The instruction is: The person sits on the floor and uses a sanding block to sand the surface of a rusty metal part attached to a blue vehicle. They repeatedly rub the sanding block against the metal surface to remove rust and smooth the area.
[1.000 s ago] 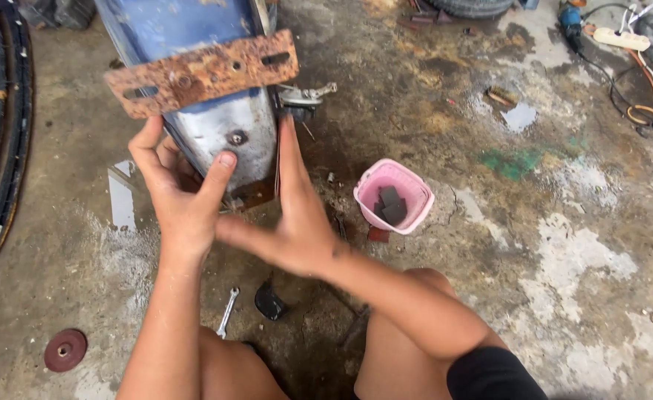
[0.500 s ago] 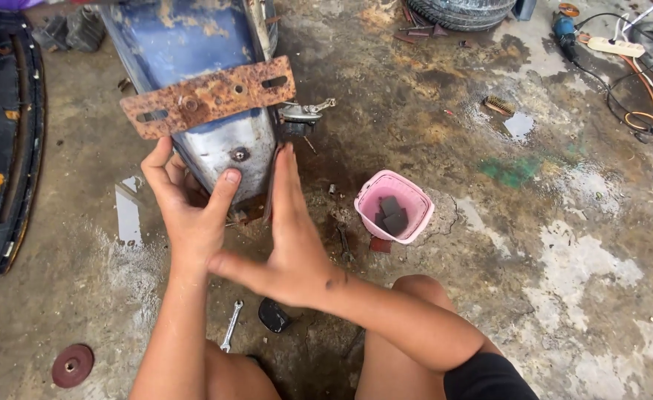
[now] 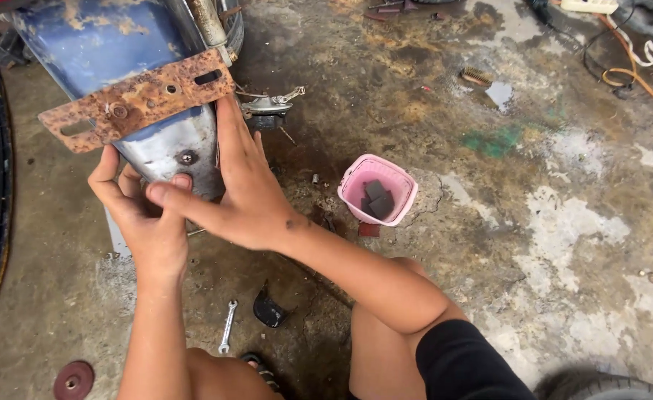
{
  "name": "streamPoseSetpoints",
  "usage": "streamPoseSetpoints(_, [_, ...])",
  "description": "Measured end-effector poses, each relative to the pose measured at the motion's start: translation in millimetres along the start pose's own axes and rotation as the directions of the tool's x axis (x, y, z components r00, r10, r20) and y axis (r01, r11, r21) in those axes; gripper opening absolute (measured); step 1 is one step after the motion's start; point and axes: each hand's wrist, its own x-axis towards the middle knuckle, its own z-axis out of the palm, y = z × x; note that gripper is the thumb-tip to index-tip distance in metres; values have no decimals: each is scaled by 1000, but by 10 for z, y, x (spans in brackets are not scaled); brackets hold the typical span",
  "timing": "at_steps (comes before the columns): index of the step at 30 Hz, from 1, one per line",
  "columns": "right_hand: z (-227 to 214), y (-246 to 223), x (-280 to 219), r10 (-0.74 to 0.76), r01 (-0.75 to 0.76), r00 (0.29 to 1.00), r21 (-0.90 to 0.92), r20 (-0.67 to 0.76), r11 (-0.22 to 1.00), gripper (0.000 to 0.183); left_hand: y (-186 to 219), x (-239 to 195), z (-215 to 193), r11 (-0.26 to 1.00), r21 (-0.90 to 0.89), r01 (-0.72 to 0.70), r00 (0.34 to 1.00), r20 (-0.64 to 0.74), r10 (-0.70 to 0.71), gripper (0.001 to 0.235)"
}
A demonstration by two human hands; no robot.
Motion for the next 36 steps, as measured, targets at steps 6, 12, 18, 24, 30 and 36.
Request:
streamPoseSetpoints(6, [26,-55,9,-91,85,994,-78,-66,993,111,15,-24,-41,1000,9,-22,999,29,22,66])
streamPoseSetpoints(12, [109,-92,-260,-44,50,998,-133,52,990,124,69,-34,-44,1000,-19,-5,998,59,6,65])
streamPoseSetpoints(18, [109,-90,-146,-19,29,999,-191,50,981,120,-17,-3,-58,999,-37,16,999,32,-15,64])
streamPoseSetpoints(24, [36,0,36,-15,10,999,-124,-40,992,115,-8,-4,-36,999,23,-22,1000,22,22,62])
streamPoseSetpoints(30, [129,-3,-44,-3,12,999,-235,39,972,125,-99,9,-69,996,-91,16,1000,-15,-18,68])
streamPoseSetpoints(36, [115,-93,-276,-48,55,998,-161,46,985,123,-26,-46,-51,999,-37,9,1000,29,-8,66])
